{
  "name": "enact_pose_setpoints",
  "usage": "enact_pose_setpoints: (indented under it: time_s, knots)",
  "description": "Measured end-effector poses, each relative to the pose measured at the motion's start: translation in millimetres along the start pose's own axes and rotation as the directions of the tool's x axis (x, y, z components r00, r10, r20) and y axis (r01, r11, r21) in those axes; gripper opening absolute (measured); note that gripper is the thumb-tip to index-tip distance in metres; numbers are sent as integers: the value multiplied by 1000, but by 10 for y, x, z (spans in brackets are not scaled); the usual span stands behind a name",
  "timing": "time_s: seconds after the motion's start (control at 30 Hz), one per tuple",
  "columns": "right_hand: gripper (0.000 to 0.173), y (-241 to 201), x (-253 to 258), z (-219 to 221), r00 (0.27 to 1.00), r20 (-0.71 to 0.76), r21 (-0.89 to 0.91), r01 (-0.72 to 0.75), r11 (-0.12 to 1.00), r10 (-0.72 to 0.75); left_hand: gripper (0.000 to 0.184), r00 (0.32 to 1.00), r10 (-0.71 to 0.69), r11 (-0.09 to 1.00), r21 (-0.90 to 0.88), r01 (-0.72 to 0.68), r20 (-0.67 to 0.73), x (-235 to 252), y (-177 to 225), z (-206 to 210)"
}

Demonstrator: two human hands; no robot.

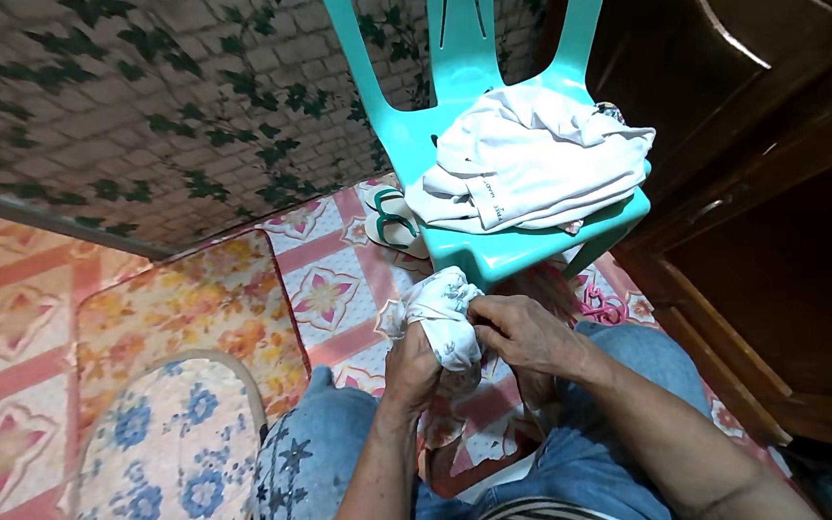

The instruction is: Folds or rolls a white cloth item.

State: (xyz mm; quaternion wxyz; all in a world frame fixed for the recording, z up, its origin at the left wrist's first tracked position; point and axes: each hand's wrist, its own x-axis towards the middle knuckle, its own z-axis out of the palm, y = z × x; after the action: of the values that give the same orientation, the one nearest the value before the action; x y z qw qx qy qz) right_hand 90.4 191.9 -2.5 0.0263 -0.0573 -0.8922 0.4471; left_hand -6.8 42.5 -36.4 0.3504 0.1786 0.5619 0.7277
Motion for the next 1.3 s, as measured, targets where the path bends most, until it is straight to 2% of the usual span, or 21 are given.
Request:
enact_pose_setpoints:
  time_s: [1.3]
  knots:
    - [22,19,-9,35,1000,-22,-12,17,1000,-17,25,1000,5,1000,20,-4,-13,1,-31,-12]
